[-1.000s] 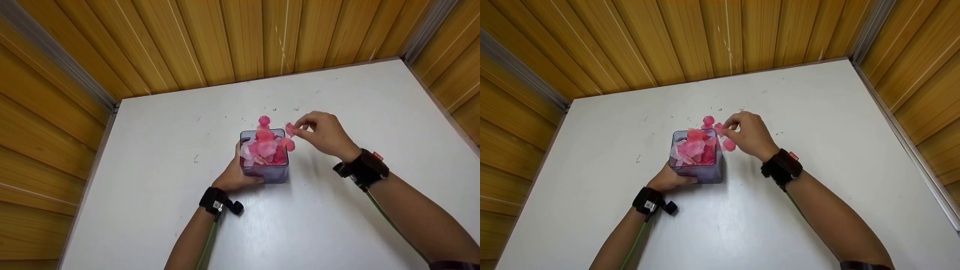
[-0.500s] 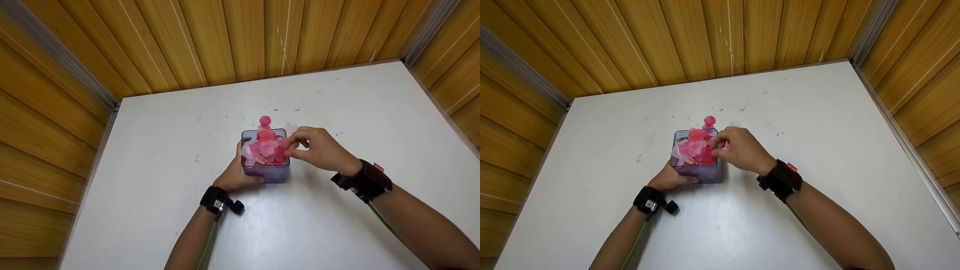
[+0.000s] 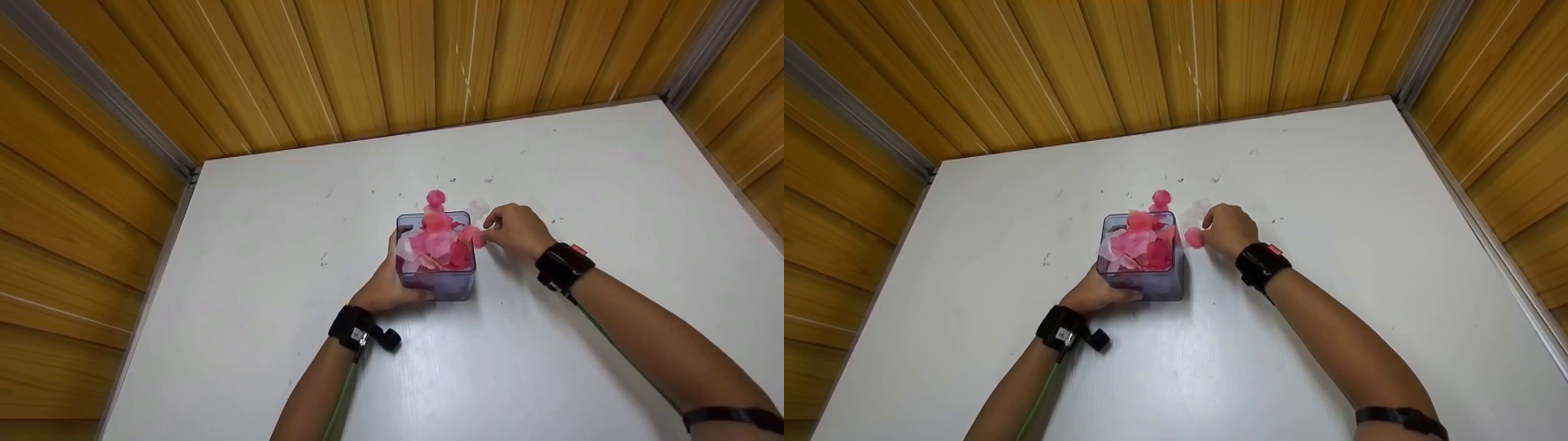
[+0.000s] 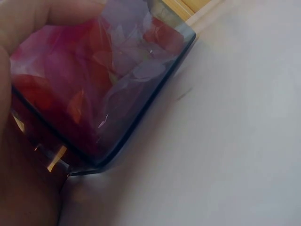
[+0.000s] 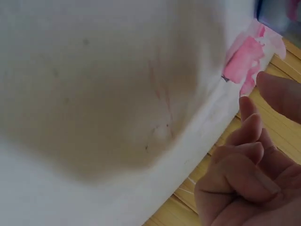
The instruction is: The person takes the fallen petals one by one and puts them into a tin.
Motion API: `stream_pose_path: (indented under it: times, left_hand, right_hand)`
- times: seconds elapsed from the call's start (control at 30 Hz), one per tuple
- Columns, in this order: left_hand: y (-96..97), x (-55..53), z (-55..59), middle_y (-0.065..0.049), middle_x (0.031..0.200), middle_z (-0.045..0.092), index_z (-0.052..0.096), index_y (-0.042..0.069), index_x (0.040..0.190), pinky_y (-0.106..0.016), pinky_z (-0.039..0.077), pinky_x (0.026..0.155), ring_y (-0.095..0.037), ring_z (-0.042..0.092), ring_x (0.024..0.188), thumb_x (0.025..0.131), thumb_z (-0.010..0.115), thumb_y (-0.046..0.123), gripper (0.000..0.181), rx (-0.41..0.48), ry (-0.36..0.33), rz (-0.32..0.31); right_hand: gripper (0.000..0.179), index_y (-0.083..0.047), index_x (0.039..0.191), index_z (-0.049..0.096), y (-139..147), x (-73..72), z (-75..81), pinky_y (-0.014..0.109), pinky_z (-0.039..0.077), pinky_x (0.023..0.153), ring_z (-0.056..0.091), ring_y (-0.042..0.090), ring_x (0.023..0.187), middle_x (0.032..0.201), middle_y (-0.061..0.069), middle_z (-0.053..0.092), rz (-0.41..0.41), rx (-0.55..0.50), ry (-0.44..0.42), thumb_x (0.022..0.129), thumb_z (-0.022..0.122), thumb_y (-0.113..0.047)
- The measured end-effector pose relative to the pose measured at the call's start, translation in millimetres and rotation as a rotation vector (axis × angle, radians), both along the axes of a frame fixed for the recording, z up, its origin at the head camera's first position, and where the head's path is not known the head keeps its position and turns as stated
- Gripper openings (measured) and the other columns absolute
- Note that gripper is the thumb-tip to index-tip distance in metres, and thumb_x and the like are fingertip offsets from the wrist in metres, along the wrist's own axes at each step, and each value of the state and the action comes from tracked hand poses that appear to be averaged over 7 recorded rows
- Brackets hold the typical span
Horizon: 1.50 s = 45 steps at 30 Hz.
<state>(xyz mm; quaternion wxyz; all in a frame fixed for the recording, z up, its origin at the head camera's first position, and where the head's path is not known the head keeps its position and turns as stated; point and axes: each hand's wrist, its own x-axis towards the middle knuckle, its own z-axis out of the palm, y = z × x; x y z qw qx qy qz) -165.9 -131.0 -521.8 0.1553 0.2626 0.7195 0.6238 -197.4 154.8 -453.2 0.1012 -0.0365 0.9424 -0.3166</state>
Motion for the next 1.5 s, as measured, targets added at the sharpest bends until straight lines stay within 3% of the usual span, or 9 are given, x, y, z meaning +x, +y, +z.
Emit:
stream_pose_path:
  times: [0.2,0.37,0.5,0.7,0.8,0.93,1.17,1.37,1.5]
  left_hand:
    - [-0.4,-1.0,0.6,-0.001,0.144,0.046,0.004,0.028,0.155,-0.039,0.032,0.116,-0.016,0.044,0.134,0.067,0.091,0.019,0.124,0.014,0.012,-0.013]
    - [-0.6,-0.9,0.2,0.001,0.145,0.046,0.003,0.029,0.155,-0.038,0.032,0.116,-0.014,0.044,0.133,0.067,0.091,0.019,0.124,0.001,0.010,-0.010]
    - [-0.7,-0.7,0.8,0.003,0.144,0.046,0.003,0.031,0.154,-0.038,0.032,0.116,-0.012,0.046,0.133,0.067,0.090,0.022,0.123,-0.020,0.013,-0.010]
    - [-1.8,-1.4,3.7,-0.002,0.143,0.047,0.004,0.028,0.155,-0.038,0.034,0.115,-0.014,0.046,0.132,0.068,0.091,0.020,0.123,-0.005,0.014,-0.014]
    - [-1.6,-0.6,3.0,0.001,0.143,0.048,0.004,0.031,0.154,-0.039,0.034,0.115,-0.014,0.046,0.132,0.068,0.091,0.021,0.123,-0.005,0.006,-0.009]
    - [-0.5,0.3,1.7,0.005,0.143,0.049,0.005,0.036,0.153,-0.039,0.034,0.115,-0.013,0.048,0.132,0.068,0.091,0.021,0.122,0.009,-0.015,-0.011]
    - [0.1,0.7,-1.5,0.005,0.144,0.048,0.003,0.036,0.154,-0.039,0.033,0.115,-0.014,0.047,0.132,0.068,0.091,0.020,0.124,0.023,-0.014,-0.018]
    - [0.5,0.2,-0.3,0.008,0.144,0.047,0.004,0.035,0.154,-0.038,0.032,0.116,-0.010,0.045,0.134,0.066,0.091,0.025,0.124,-0.024,0.004,0.006]
    - [1.5,0.6,-0.4,0.006,0.143,0.047,0.004,0.032,0.155,-0.038,0.032,0.116,-0.010,0.045,0.133,0.067,0.092,0.023,0.125,-0.022,0.002,0.007]
  right_hand:
    - [0.014,0.000,0.092,0.076,-9.1,-2.3,-11.4,0.042,0.048,0.077,0.059,0.029,0.091,0.082,0.009,0.069,0.026,0.041,-0.033,0.088,0.069,-0.012]
    - [0.014,-0.001,0.090,0.076,-2.8,1.1,-4.0,0.036,0.045,0.072,0.057,0.026,0.086,0.079,0.006,0.069,0.009,-0.020,-0.074,0.088,0.065,-0.009]
    - [0.017,-0.001,0.096,0.076,6.6,7.5,15.9,0.033,0.042,0.067,0.052,0.024,0.082,0.081,0.007,0.064,-0.015,-0.074,-0.027,0.091,0.068,-0.016]
    - [0.017,-0.007,0.099,0.077,-1.8,26.3,68.7,0.031,0.039,0.061,0.049,0.023,0.077,0.079,0.008,0.060,-0.016,-0.197,0.122,0.092,0.073,-0.022]
    - [0.016,-0.008,0.098,0.077,-16.0,38.6,89.4,0.029,0.039,0.062,0.049,0.022,0.077,0.079,0.007,0.060,0.029,-0.257,0.162,0.092,0.074,-0.023]
    - [0.012,-0.009,0.096,0.077,-38.1,46.8,100.8,0.029,0.038,0.062,0.049,0.021,0.075,0.080,0.006,0.060,0.108,-0.281,0.141,0.090,0.075,-0.020]
    - [0.015,-0.008,0.098,0.077,-60.8,38.4,94.3,0.032,0.041,0.066,0.051,0.020,0.077,0.080,0.004,0.062,0.170,-0.223,0.126,0.087,0.078,-0.019]
    - [0.020,-0.005,0.103,0.076,-42.5,24.0,85.2,0.036,0.038,0.072,0.049,0.024,0.084,0.089,0.010,0.066,0.074,-0.227,0.169,0.095,0.069,-0.022]
    - [0.023,-0.002,0.109,0.075,-19.8,2.8,58.5,0.039,0.041,0.075,0.052,0.028,0.091,0.096,0.015,0.066,0.022,-0.117,0.104,0.097,0.064,-0.018]
